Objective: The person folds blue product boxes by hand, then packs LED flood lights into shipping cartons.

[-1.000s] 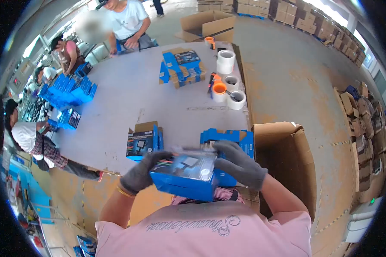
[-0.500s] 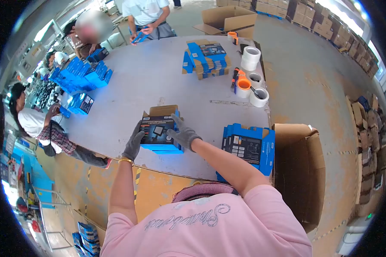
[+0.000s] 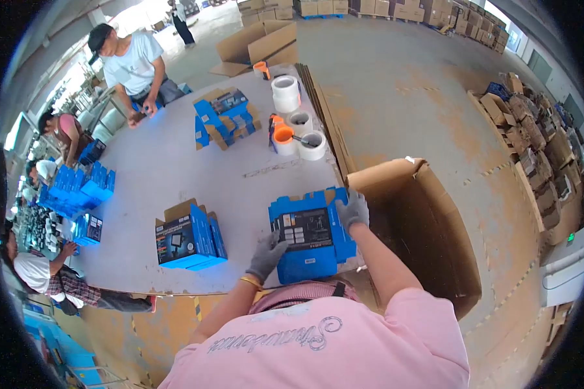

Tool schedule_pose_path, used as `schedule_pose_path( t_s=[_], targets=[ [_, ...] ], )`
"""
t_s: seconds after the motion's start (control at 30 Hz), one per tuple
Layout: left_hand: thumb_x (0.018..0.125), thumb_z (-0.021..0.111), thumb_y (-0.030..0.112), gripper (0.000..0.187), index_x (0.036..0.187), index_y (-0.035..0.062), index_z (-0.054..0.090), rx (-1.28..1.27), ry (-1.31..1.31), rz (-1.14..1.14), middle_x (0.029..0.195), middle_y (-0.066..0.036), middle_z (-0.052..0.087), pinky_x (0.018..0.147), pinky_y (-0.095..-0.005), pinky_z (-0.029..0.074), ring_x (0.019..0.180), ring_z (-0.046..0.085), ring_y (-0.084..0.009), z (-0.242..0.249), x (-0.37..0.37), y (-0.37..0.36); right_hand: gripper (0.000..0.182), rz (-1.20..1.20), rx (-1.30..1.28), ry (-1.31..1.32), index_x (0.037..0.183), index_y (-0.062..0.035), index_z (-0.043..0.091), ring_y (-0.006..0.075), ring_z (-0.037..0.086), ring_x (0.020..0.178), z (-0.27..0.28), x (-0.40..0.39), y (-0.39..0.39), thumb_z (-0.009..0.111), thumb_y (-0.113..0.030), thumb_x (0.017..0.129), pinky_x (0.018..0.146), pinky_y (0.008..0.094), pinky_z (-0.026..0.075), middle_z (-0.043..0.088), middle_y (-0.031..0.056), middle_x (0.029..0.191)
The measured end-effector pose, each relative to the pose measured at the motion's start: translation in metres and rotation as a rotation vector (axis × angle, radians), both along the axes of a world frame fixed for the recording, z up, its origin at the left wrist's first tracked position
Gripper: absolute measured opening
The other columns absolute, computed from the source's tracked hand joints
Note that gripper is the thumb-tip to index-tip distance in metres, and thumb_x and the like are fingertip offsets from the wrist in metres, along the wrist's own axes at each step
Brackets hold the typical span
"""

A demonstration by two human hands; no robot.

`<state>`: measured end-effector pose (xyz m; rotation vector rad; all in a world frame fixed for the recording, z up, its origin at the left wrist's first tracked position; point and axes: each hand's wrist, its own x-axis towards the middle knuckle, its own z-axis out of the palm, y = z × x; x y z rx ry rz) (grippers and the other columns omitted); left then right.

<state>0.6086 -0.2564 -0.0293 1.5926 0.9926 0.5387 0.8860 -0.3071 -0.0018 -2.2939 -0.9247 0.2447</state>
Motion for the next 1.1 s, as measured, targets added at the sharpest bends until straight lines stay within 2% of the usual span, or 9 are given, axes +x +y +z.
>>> schedule_pose_path(
  t_s=[0.17, 0.27, 0.4, 0.5, 0.57, 0.63, 0.77, 0.93, 1.1],
  targets=[
    [0.084, 0.061, 0.028, 0.046, 0.115, -0.0059, 0.059, 0.080, 0.195, 0.108, 0.100, -0.016, 0.067, 0.078, -0.0304, 0.050, 0.088, 0.063, -0.0182, 0.006, 0.020, 0.011, 0.055, 0.106, 0.040, 0.262, 0.125, -0.0054, 0.051, 0.0412, 0.050, 0.109, -0.013, -0.005, -0.005, 0.058, -0.032, 0.078, 0.095, 0.0454, 0.041, 0.054, 0.0257, 0.116],
    [0.085, 0.061, 0.034, 0.049, 0.111, -0.0083, 0.061, -0.263, 0.064, 0.108, 0.097, -0.015, 0.067, 0.081, -0.0310, 0.049, 0.088, 0.062, -0.0195, -0.008, 0.021, 0.023, 0.058, 0.062, 0.102, 0.274, 0.128, -0.0047, 0.049, 0.0396, 0.050, 0.110, -0.009, -0.013, -0.009, 0.059, -0.034, 0.079, 0.096, 0.0443, 0.041, 0.054, 0.0245, 0.116],
    [0.085, 0.061, 0.034, 0.054, 0.122, -0.0033, 0.055, 0.387, 0.484, 0.140, 0.111, -0.022, 0.060, 0.094, -0.0358, 0.044, 0.103, 0.058, -0.0291, 0.031, 0.037, -0.006, 0.059, 0.027, 0.203, 0.223, 0.129, -0.0025, 0.047, 0.0405, 0.051, 0.107, -0.035, -0.008, -0.014, 0.060, -0.033, 0.080, 0.095, 0.0454, 0.041, 0.054, 0.0251, 0.114],
    [0.086, 0.061, 0.035, 0.050, 0.123, 0.0022, 0.055, 0.200, 0.178, 0.207, 0.114, -0.021, 0.056, 0.093, -0.0399, 0.044, 0.107, 0.054, -0.0316, 0.037, 0.047, -0.017, 0.053, 0.089, 0.247, 0.087, 0.124, 0.0003, 0.049, 0.0438, 0.050, 0.108, -0.041, 0.001, -0.019, 0.061, -0.026, 0.080, 0.092, 0.0464, 0.042, 0.056, 0.0264, 0.115],
    [0.089, 0.060, 0.031, 0.043, 0.120, 0.0016, 0.055, -0.096, -0.192, 0.105, 0.107, -0.016, 0.059, 0.088, -0.0367, 0.046, 0.099, 0.056, -0.0260, 0.039, 0.050, -0.019, 0.051, 0.265, 0.143, 0.292, 0.123, 0.0029, 0.049, 0.0403, 0.052, 0.108, 0.018, 0.001, -0.033, 0.060, -0.024, 0.081, 0.093, 0.0421, 0.042, 0.055, 0.0264, 0.117],
    [0.092, 0.058, 0.028, 0.036, 0.116, 0.0009, 0.056, -0.208, -0.379, -0.128, 0.099, -0.012, 0.062, 0.082, -0.0336, 0.048, 0.091, 0.058, -0.0205, 0.051, 0.058, -0.032, 0.044, 0.073, 0.415, 0.576, 0.118, 0.0036, 0.050, 0.0243, 0.056, 0.094, 0.040, -0.014, -0.038, 0.063, -0.026, 0.087, 0.086, 0.0370, 0.044, 0.059, 0.0153, 0.108],
    [0.098, 0.050, 0.029, 0.033, 0.116, 0.0026, 0.056, 0.196, -0.062, -0.374, 0.094, -0.011, 0.063, 0.078, -0.0330, 0.047, 0.086, 0.059, -0.0168, 0.141, 0.064, -0.056, 0.026, 0.255, 0.694, 1.027, 0.106, -0.0079, 0.052, 0.0089, 0.052, 0.076, 0.034, 0.034, -0.038, 0.056, -0.030, 0.094, 0.067, 0.0264, 0.046, 0.054, -0.0006, 0.086],
    [0.098, 0.049, 0.030, 0.036, 0.122, 0.0023, 0.053, 0.183, -0.092, -0.596, 0.099, -0.015, 0.063, 0.082, -0.0337, 0.046, 0.089, 0.059, -0.0184, 0.168, 0.053, -0.065, 0.029, 0.471, 0.574, 0.219, 0.105, -0.0051, 0.055, 0.0255, 0.058, 0.083, 0.021, 0.059, -0.060, 0.062, -0.026, 0.087, 0.070, 0.0338, 0.049, 0.059, 0.0103, 0.092],
    [0.094, 0.056, 0.020, 0.059, 0.144, 0.0089, 0.028, 0.300, -0.375, -0.362, 0.122, -0.014, 0.052, 0.094, -0.0323, 0.042, 0.108, 0.053, -0.0212, 0.154, 0.040, -0.072, 0.031, 0.372, 0.648, 0.936, 0.108, -0.0041, 0.057, 0.0278, 0.059, 0.090, 0.061, 0.033, -0.059, 0.066, -0.019, 0.082, 0.076, 0.0355, 0.050, 0.061, 0.0120, 0.097]
  ],
)
